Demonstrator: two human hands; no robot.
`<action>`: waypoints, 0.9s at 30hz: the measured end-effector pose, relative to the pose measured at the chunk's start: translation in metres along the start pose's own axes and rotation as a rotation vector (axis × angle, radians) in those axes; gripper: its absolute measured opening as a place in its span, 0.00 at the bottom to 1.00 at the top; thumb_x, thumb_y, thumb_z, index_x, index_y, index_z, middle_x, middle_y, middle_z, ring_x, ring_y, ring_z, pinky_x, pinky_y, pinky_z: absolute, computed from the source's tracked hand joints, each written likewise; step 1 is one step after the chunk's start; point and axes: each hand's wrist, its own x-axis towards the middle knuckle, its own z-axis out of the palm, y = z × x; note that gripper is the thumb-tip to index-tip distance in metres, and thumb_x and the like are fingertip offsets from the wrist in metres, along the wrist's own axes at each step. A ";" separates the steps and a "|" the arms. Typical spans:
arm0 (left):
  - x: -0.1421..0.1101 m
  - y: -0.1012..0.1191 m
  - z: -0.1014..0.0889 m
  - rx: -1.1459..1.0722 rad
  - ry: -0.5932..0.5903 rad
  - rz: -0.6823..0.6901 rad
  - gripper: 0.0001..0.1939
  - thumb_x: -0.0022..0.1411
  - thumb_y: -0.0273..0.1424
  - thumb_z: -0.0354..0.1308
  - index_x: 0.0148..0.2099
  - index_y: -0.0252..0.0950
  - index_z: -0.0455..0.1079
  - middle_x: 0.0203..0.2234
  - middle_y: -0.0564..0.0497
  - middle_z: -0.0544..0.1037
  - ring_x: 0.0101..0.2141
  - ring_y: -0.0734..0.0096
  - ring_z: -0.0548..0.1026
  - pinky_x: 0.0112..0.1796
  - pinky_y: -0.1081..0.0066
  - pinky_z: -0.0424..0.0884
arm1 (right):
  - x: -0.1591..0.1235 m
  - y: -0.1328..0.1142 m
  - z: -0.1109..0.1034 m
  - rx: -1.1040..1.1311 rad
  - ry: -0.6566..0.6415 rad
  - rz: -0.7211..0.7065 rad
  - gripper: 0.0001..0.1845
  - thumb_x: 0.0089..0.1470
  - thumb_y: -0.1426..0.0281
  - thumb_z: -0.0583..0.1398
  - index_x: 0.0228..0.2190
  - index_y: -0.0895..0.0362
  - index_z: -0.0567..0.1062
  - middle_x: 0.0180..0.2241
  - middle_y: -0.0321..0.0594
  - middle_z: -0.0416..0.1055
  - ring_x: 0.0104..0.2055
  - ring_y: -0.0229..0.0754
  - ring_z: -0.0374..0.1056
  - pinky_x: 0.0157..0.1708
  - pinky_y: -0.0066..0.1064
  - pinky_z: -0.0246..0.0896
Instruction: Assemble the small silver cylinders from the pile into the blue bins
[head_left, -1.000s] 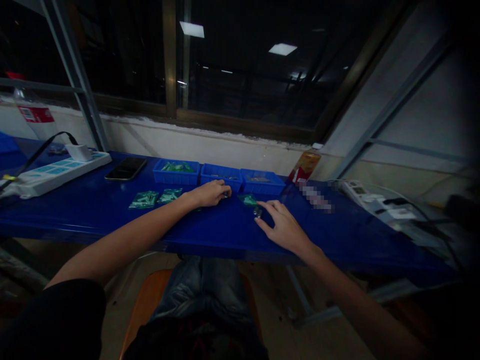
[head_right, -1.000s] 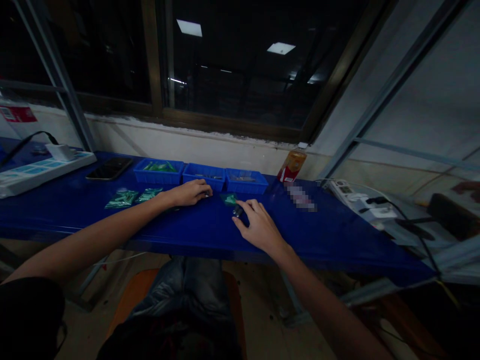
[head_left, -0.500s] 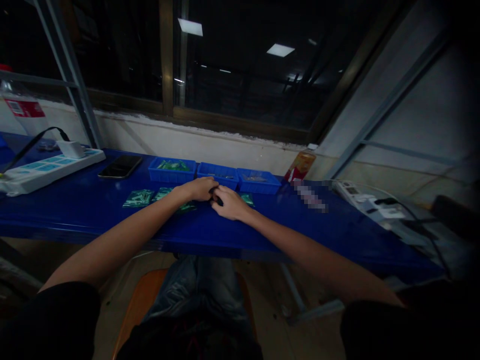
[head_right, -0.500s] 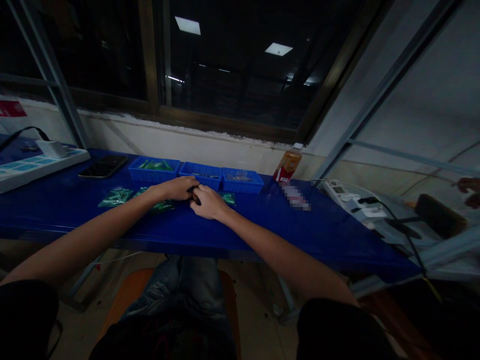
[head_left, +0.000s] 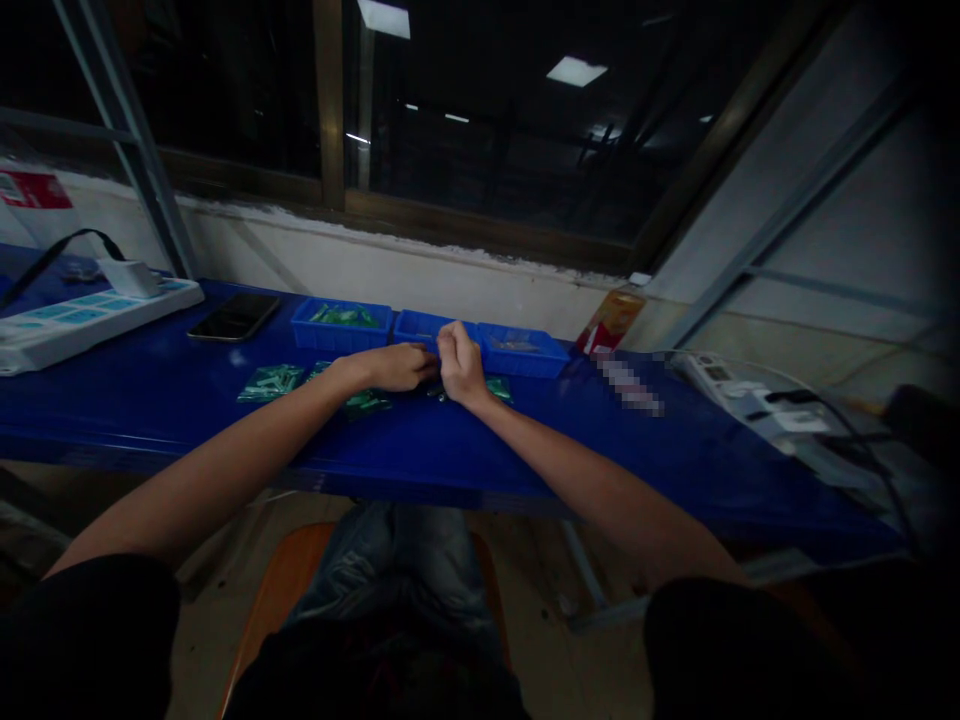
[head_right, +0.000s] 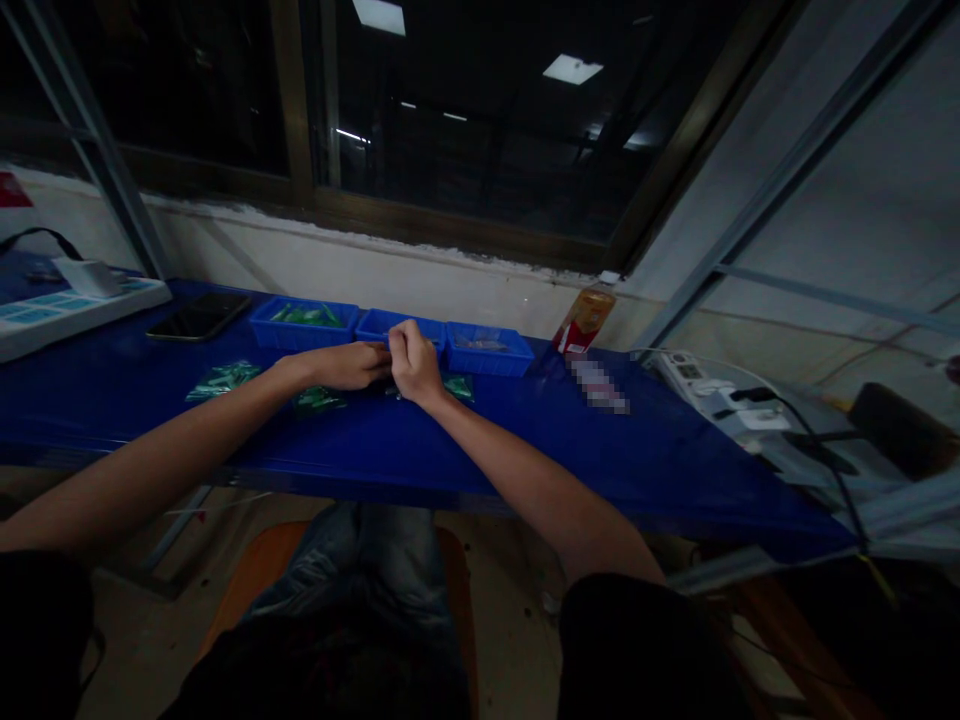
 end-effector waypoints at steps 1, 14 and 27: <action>-0.001 0.001 -0.002 0.019 -0.062 0.004 0.11 0.55 0.31 0.51 0.40 0.33 0.69 0.36 0.45 0.75 0.35 0.68 0.72 0.39 0.71 0.65 | 0.001 0.001 -0.003 0.039 0.019 0.023 0.20 0.59 0.56 0.39 0.31 0.54 0.62 0.25 0.36 0.63 0.28 0.38 0.62 0.31 0.28 0.55; 0.001 0.005 0.007 0.105 -0.152 0.113 0.27 0.54 0.44 0.56 0.52 0.33 0.64 0.50 0.41 0.67 0.50 0.60 0.65 0.49 0.68 0.60 | -0.001 0.001 -0.016 0.064 -0.094 0.020 0.32 0.56 0.49 0.35 0.32 0.57 0.68 0.23 0.36 0.64 0.27 0.37 0.62 0.31 0.28 0.56; 0.002 0.008 0.010 0.066 -0.114 0.176 0.25 0.54 0.43 0.57 0.50 0.33 0.67 0.51 0.41 0.67 0.51 0.59 0.64 0.50 0.66 0.60 | 0.002 0.002 -0.020 0.063 -0.152 0.037 0.33 0.56 0.49 0.36 0.33 0.57 0.70 0.24 0.37 0.67 0.29 0.37 0.64 0.33 0.28 0.56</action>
